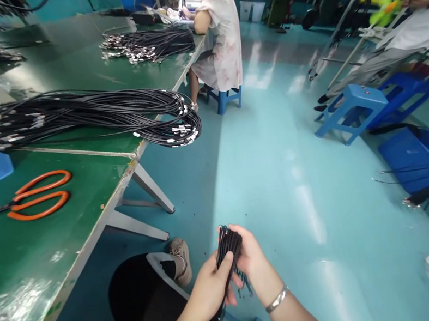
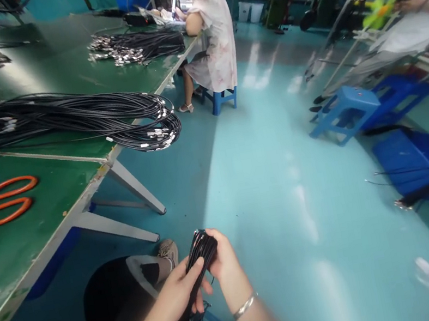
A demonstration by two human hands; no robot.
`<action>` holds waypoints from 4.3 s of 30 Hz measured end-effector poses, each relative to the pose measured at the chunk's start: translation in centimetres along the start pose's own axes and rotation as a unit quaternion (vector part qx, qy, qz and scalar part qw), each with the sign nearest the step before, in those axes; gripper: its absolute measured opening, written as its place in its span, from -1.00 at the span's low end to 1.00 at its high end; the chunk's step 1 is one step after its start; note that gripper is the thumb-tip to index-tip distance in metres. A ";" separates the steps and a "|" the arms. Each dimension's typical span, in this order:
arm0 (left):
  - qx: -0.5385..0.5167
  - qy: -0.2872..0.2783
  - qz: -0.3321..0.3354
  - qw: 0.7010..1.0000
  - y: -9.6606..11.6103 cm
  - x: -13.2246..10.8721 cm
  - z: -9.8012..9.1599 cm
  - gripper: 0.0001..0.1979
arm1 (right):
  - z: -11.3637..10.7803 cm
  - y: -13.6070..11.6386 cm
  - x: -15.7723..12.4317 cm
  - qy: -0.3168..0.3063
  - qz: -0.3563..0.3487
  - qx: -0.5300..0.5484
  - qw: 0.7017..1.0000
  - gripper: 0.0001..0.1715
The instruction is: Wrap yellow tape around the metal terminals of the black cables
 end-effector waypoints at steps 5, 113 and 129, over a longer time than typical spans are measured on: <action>-0.053 0.053 -0.026 0.997 -0.4 -0.4 -1.0 -0.62 | -3.8 2.1 -2.5 0.020 0.061 0.044 0.997 -0.32; -0.179 -0.211 0.057 0.959 -3.4 -8.5 0.3 -0.69 | 1.0 -5.2 -3.8 -0.423 0.171 -0.503 0.734 -0.66; -0.320 -0.065 0.074 0.942 -0.1 -4.6 -2.1 -0.75 | -5.5 -7.6 -0.6 -0.020 -0.057 -0.385 0.921 -0.66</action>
Point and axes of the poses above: each hand's wrist, its own x-axis towards the middle knuckle, its own z-axis out of the palm, y = z × x, the point moved 6 cm from there along x, towards the middle knuckle, and after that the axes turned 6 degrees about -y, right-handed, at the moved point
